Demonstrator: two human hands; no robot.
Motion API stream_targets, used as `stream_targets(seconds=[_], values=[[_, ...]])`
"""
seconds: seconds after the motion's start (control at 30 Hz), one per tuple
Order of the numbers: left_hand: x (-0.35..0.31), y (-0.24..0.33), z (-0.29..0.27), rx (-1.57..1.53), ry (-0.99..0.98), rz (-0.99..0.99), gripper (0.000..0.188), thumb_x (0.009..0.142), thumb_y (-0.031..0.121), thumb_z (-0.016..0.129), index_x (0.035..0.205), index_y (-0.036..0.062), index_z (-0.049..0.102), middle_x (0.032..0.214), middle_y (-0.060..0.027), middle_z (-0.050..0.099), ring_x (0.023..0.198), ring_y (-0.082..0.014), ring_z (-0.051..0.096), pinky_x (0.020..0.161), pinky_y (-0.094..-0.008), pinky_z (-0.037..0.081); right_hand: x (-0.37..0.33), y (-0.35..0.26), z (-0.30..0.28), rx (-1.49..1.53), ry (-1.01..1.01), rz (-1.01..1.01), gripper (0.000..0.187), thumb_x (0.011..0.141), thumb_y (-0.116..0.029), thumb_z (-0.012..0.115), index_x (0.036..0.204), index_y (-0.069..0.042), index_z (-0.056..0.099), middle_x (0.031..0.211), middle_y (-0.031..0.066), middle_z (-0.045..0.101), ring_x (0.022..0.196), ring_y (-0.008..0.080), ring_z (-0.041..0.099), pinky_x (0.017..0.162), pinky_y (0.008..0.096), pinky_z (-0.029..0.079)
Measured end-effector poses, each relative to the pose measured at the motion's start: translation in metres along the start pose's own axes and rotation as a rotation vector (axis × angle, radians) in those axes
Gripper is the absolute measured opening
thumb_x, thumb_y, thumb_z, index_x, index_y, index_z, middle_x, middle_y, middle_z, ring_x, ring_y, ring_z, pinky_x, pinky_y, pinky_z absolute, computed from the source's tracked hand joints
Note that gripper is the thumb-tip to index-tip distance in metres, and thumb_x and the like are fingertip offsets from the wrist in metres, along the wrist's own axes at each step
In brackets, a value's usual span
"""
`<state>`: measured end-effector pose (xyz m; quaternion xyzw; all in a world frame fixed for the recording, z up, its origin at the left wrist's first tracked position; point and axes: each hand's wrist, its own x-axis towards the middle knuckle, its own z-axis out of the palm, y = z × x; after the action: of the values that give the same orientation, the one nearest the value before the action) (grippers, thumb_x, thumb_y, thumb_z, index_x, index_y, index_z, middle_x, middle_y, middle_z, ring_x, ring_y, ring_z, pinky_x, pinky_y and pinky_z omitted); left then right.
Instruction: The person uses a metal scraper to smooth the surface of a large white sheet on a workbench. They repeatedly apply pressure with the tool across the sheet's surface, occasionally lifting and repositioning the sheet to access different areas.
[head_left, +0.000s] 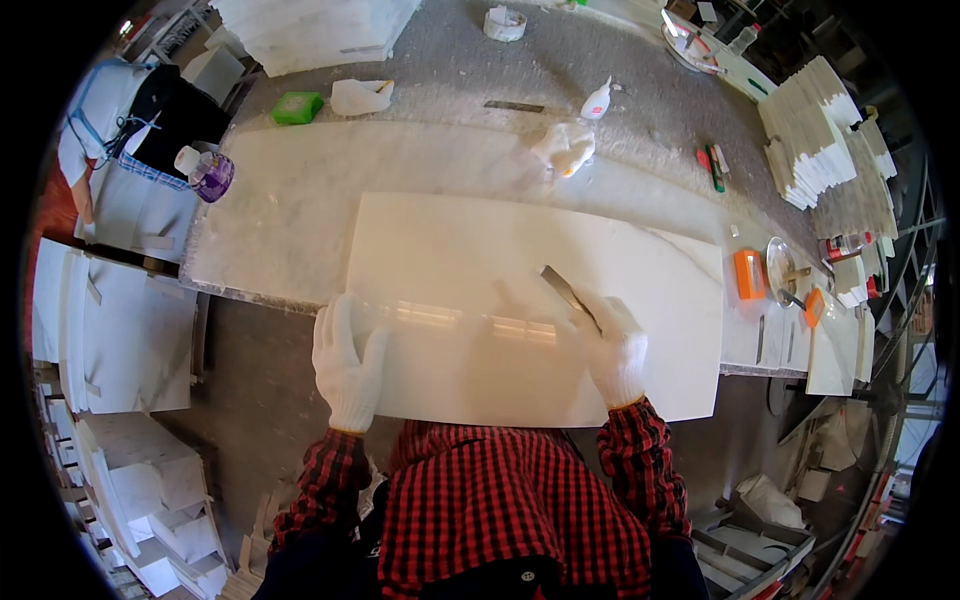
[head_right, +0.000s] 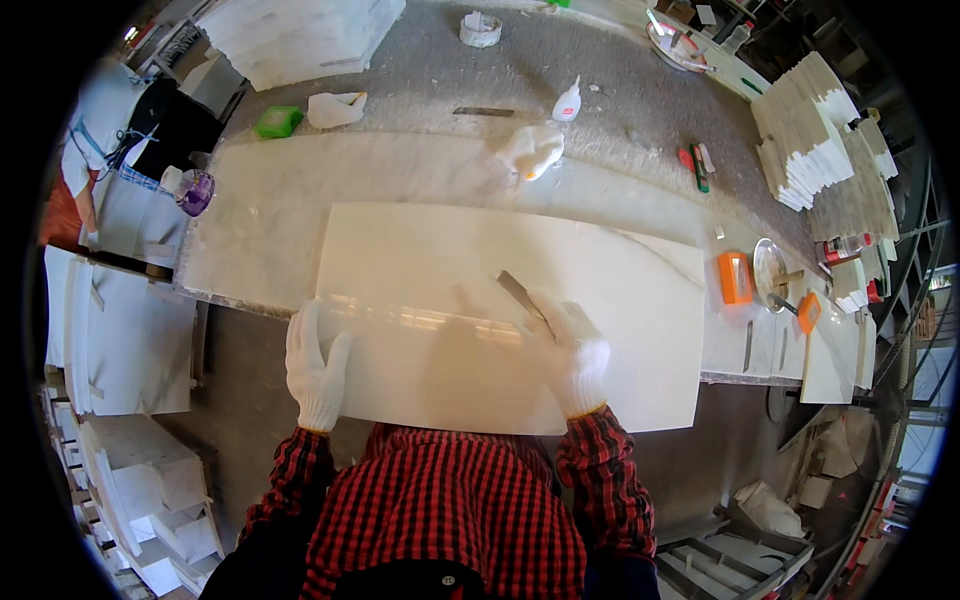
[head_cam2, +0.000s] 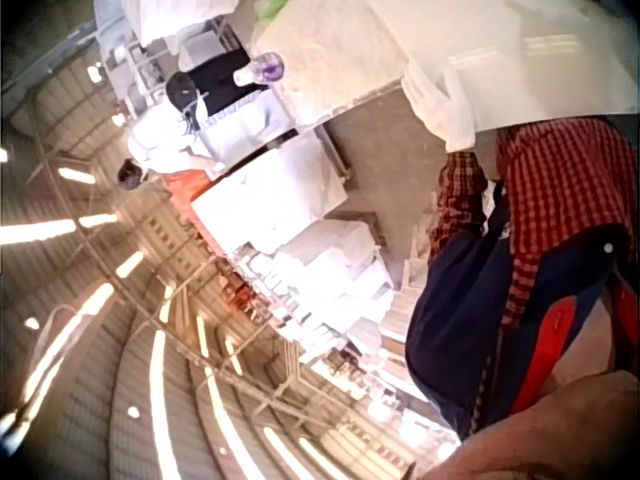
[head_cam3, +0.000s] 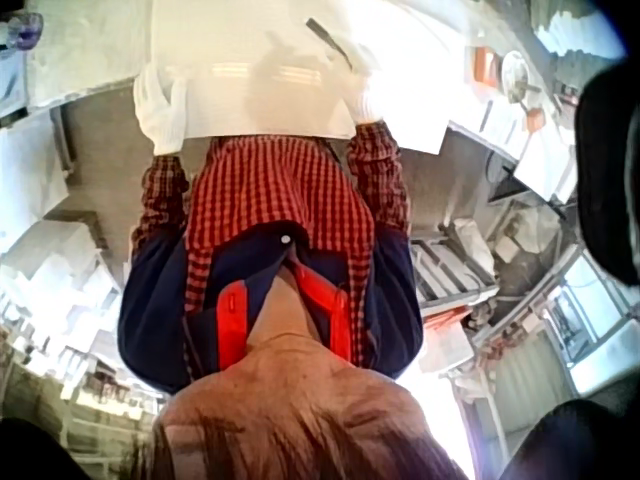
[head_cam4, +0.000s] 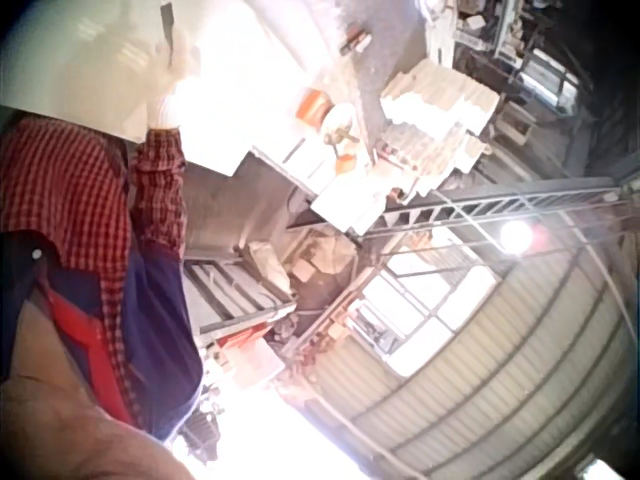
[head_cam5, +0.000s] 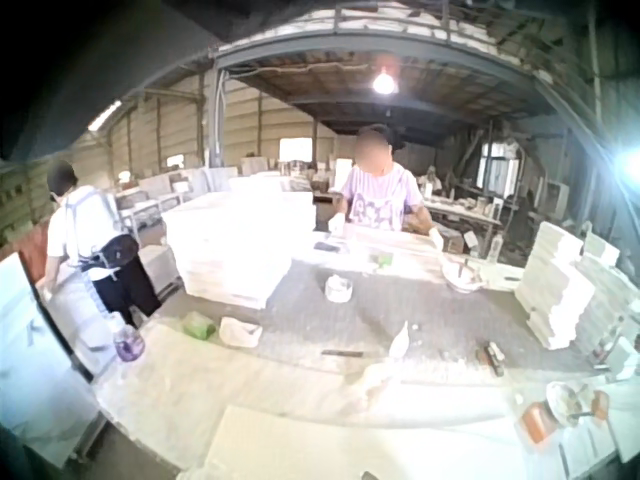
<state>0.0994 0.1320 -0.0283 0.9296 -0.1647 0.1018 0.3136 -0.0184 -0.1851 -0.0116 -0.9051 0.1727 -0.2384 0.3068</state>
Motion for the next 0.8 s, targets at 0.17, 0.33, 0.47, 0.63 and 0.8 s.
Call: stream_targets(seconds=[0.17,0.33,0.47,0.63,0.8], values=[[-0.001,-0.008,-0.001,-0.122,0.008,-0.012,0.063,0.086,0.008,0.074,0.144,-0.002,0.052,0.138,-0.0196,0.058,0.126,-0.0381,0.056,0.107,-0.0458,0.046,-0.005,-0.008,-0.002,-0.417,-0.11,-0.227,0.032,0.085,-0.007,0.076,0.118,-0.007,0.075,0.09,0.0094,0.073,0.076,0.0254,0.07,0.066,0.0374,0.056],[0.002,-0.014,-0.003,-0.281,-0.006,0.105,0.064,0.088,0.004,0.07,0.148,-0.0052,0.049,0.144,-0.021,0.056,0.132,-0.0337,0.053,0.113,-0.045,0.041,-0.025,0.01,-0.028,-0.343,0.155,0.202,0.032,0.093,-0.012,0.072,0.124,-0.004,0.073,0.1,0.0122,0.075,0.088,0.0256,0.073,0.077,0.0378,0.057],[0.02,0.008,-0.006,-0.548,-0.411,-0.02,0.064,0.096,0.005,0.062,0.155,-0.0058,0.04,0.155,-0.0201,0.05,0.146,-0.0264,0.044,0.122,-0.041,0.033,-0.071,0.063,-0.047,-0.037,0.405,0.64,0.034,0.099,-0.013,0.068,0.13,0.001,0.07,0.116,0.0166,0.076,0.108,0.0246,0.072,0.095,0.0373,0.055],[0.048,0.057,0.009,-0.935,-0.733,-0.063,0.071,0.104,0.014,0.053,0.164,-0.0022,0.018,0.166,-0.0213,0.034,0.155,-0.03,0.033,0.126,-0.0432,0.027,-0.093,0.081,-0.046,-0.036,0.568,0.645,0.036,0.1,-0.014,0.067,0.131,0.003,0.068,0.128,0.0183,0.072,0.116,0.027,0.069,0.102,0.0376,0.052],[0.054,0.076,0.05,-1.344,-0.749,-0.185,0.072,0.112,0.023,0.041,0.167,0.0023,-0.001,0.173,-0.0222,0.013,0.159,-0.0372,0.021,0.129,-0.0505,0.021,-0.09,0.078,-0.044,-0.123,0.585,0.614,0.034,0.1,-0.015,0.066,0.129,0.002,0.07,0.126,0.0174,0.073,0.115,0.0286,0.07,0.101,0.038,0.052]])
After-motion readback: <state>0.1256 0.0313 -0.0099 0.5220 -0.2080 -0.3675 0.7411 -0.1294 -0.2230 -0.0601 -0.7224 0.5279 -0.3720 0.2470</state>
